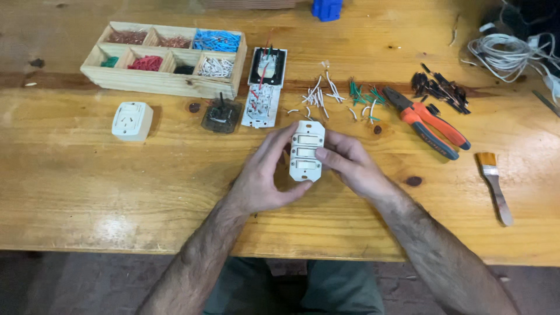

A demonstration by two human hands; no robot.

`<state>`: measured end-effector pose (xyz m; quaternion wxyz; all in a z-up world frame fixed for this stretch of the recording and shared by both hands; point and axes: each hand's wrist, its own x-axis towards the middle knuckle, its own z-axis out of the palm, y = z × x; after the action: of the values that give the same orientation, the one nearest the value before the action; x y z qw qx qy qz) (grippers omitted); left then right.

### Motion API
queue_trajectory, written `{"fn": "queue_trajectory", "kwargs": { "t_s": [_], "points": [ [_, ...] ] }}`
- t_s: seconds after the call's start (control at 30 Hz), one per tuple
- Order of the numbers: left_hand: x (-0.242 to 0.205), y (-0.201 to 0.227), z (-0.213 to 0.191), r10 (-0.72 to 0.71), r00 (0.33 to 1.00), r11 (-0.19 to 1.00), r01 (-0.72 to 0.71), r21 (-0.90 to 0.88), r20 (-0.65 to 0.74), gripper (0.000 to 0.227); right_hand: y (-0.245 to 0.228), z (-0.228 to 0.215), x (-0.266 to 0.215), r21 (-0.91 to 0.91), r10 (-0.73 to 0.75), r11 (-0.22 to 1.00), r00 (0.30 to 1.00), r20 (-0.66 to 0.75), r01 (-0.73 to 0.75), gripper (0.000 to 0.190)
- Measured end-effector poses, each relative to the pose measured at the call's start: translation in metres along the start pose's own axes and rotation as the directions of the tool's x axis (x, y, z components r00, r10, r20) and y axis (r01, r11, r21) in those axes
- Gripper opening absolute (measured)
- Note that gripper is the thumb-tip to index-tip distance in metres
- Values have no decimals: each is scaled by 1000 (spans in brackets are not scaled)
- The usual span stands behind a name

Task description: The person uses a screwdriver to tighten screws on the terminals of several electrical components, including a white socket and a dark switch. They handle multiple wires and components on a wooden workbench, securing connections one at a time.

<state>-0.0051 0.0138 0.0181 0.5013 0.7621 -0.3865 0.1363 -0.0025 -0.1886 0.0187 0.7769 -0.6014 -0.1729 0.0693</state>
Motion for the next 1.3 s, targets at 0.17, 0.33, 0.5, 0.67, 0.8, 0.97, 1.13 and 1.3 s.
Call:
{"fn": "queue_trajectory", "kwargs": {
  "t_s": [0.17, 0.33, 0.5, 0.67, 0.8, 0.97, 1.13, 1.3],
  "points": [
    [-6, -1, -2, -76, 995, 997, 76, -1, -63, 91, 24, -16, -1, 98, -3, 995, 1000, -20, 5, 43],
    [-27, 6, 5, -260, 930, 964, 264, -19, -258, 39, 29, -12, 0, 106, -22, 994, 1000, -17, 23, 42],
    [-74, 17, 0, -633, 761, 715, 504, -484, -142, 19, 43, 0, 0, 82, 158, 982, 977, 144, -171, 47],
    [-99, 14, -46, -757, 602, 638, 597, -486, -255, 14, 41, 67, 37, -194, 192, 969, 957, 219, -150, 45],
    [-103, 19, -96, -801, 466, 591, 715, -374, -375, 21, 26, 140, 63, -315, 313, 913, 940, 137, -259, 97],
    [-115, -22, -130, -794, 395, 562, 767, -309, -462, 18, 6, 202, 99, -707, 422, 646, 907, 17, -288, 107],
    [-112, -51, -156, -835, 320, 489, 806, -335, -448, 17, 20, 222, 135, -827, 457, 515, 889, 43, -225, 121],
    [-90, -48, -179, -911, 288, 376, 876, -303, -296, 26, 43, 224, 165, -828, 508, 495, 861, 29, -264, 95]
  ]
}}
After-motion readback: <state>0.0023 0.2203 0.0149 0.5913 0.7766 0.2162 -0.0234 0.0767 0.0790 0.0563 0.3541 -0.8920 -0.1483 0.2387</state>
